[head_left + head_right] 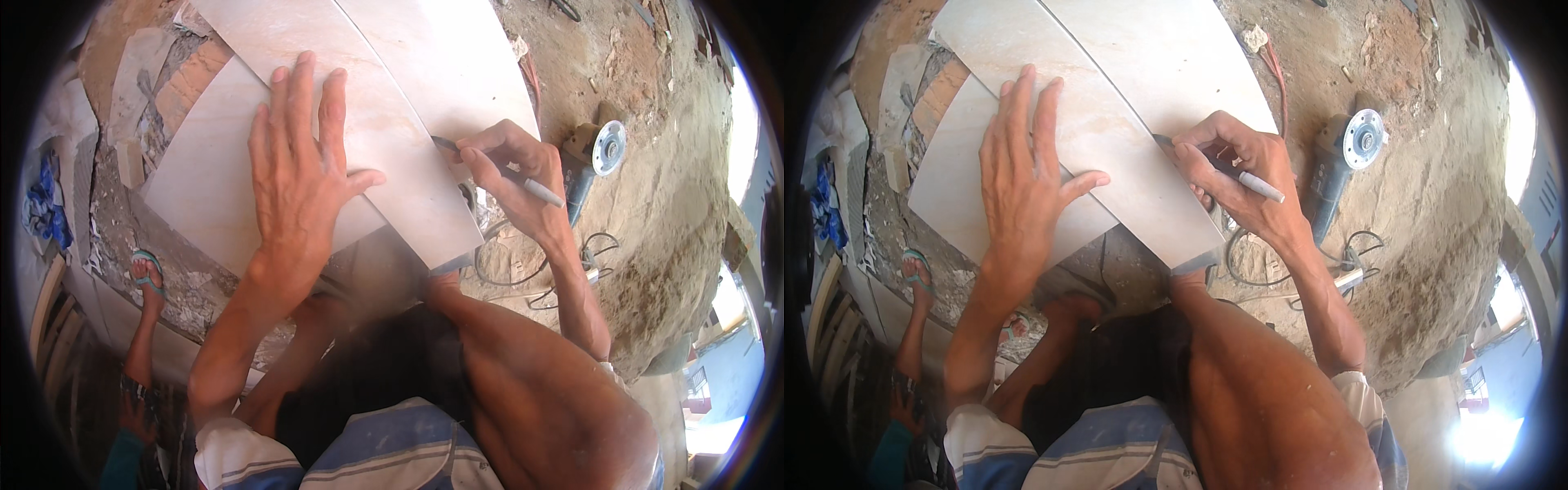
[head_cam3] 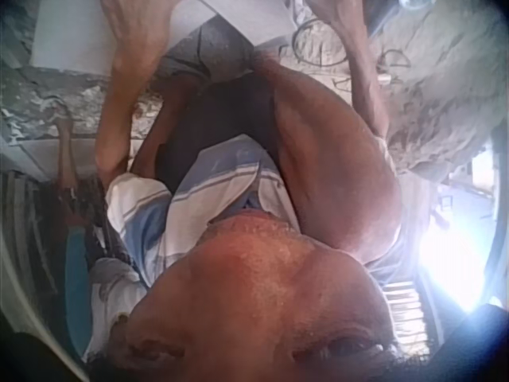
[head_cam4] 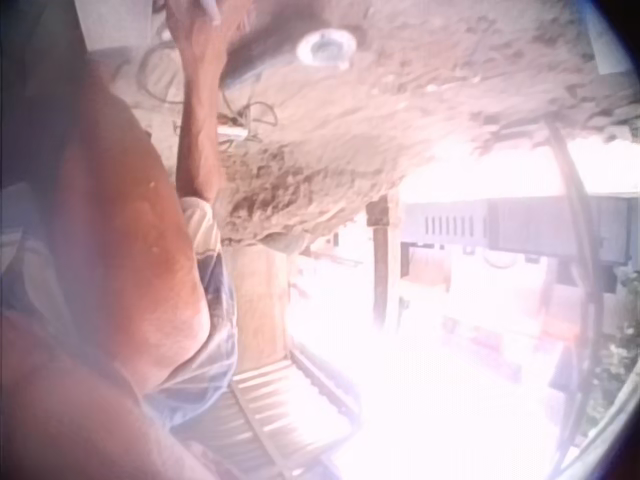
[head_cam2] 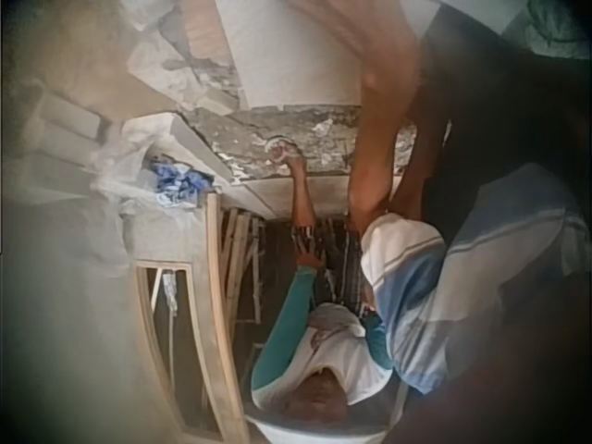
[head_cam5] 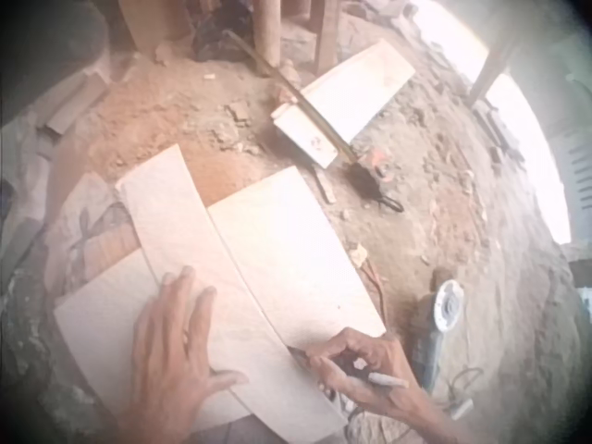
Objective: The person measures a tile with a tape measure, marks a line with a pen, and prepares to cut it with an angle grinder.
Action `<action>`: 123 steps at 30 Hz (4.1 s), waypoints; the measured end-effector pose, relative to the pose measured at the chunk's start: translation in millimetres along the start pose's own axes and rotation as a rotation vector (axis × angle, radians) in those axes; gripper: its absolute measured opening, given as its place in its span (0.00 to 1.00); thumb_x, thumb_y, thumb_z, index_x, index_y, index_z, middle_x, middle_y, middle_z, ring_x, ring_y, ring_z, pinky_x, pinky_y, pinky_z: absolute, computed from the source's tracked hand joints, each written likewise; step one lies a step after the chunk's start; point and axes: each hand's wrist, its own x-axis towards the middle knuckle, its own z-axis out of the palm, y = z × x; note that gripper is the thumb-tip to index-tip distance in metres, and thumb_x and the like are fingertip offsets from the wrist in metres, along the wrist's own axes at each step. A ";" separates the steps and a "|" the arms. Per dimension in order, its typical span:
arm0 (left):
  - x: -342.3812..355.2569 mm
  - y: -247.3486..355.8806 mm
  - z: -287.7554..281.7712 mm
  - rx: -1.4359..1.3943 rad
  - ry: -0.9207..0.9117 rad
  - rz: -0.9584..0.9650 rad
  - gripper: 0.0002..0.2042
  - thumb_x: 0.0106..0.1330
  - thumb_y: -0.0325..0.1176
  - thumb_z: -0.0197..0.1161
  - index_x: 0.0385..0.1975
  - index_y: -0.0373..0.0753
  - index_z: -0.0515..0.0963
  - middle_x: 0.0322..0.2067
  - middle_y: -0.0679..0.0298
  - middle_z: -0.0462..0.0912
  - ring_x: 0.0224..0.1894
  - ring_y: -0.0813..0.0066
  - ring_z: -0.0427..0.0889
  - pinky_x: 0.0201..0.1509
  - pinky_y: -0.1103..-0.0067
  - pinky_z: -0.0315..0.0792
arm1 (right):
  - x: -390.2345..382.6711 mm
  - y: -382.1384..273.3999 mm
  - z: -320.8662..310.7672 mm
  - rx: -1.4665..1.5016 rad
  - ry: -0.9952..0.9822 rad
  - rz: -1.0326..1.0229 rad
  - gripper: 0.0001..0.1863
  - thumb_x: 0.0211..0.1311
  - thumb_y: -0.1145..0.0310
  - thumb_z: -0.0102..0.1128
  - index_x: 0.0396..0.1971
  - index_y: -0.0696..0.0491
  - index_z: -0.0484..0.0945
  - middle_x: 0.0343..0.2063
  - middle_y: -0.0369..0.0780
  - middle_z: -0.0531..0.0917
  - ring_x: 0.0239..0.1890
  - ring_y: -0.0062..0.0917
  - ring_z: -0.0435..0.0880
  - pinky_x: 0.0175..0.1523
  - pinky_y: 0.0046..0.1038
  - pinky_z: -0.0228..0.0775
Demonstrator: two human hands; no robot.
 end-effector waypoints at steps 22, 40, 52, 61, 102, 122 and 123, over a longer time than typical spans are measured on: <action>3.5 1.9 -16.7 -0.011 -0.054 0.025 0.56 0.43 0.54 0.87 0.74 0.37 0.67 0.75 0.48 0.64 0.77 0.44 0.66 0.76 0.50 0.68 | -100.6 45.7 29.5 -0.030 0.161 0.053 0.15 0.82 0.59 0.60 0.49 0.56 0.85 0.33 0.45 0.88 0.36 0.35 0.88 0.43 0.36 0.80; 41.3 -7.6 -103.9 -0.706 0.186 -0.234 0.22 0.73 0.39 0.70 0.62 0.36 0.78 0.54 0.55 0.86 0.62 0.56 0.81 0.70 0.62 0.69 | -111.0 46.0 38.8 0.263 0.559 0.255 0.21 0.82 0.53 0.60 0.39 0.59 0.86 0.27 0.33 0.81 0.32 0.18 0.74 0.38 0.28 0.68; 48.0 -74.3 -248.3 -0.516 0.006 -0.150 0.21 0.71 0.34 0.71 0.61 0.33 0.79 0.50 0.51 0.89 0.55 0.62 0.87 0.63 0.68 0.77 | 62.7 44.6 -139.7 0.044 1.055 -0.042 0.31 0.84 0.45 0.53 0.33 0.61 0.83 0.21 0.33 0.74 0.27 0.18 0.68 0.31 0.31 0.62; 16.3 -128.2 -290.6 -0.357 -0.241 -0.361 0.22 0.72 0.37 0.72 0.60 0.31 0.78 0.49 0.52 0.89 0.52 0.63 0.88 0.62 0.69 0.78 | 228.0 82.2 -222.5 -0.295 1.183 0.053 0.38 0.79 0.36 0.50 0.37 0.62 0.87 0.29 0.51 0.88 0.34 0.40 0.88 0.41 0.46 0.74; -221.1 -107.4 1.7 -1.464 0.211 -1.292 0.23 0.85 0.48 0.55 0.62 0.32 0.76 0.53 0.63 0.83 0.53 0.79 0.79 0.57 0.79 0.73 | 134.9 0.6 -10.1 -0.167 0.385 0.000 0.34 0.80 0.44 0.58 0.64 0.63 0.81 0.58 0.47 0.86 0.62 0.31 0.80 0.70 0.35 0.68; 54.7 -281.0 -65.6 -0.696 0.109 -0.696 0.25 0.78 0.51 0.60 0.52 0.30 0.85 0.43 0.53 0.91 0.47 0.68 0.87 0.56 0.72 0.76 | -61.6 18.1 39.1 0.602 0.167 0.361 0.20 0.80 0.54 0.56 0.48 0.59 0.80 0.38 0.42 0.85 0.41 0.31 0.89 0.48 0.36 0.86; 57.3 -283.2 -68.5 -0.701 0.107 -0.691 0.25 0.78 0.51 0.60 0.51 0.30 0.86 0.42 0.53 0.91 0.46 0.68 0.87 0.55 0.72 0.76 | -65.5 23.3 44.9 0.625 0.132 0.395 0.22 0.80 0.54 0.55 0.51 0.61 0.80 0.38 0.43 0.85 0.40 0.33 0.88 0.50 0.37 0.86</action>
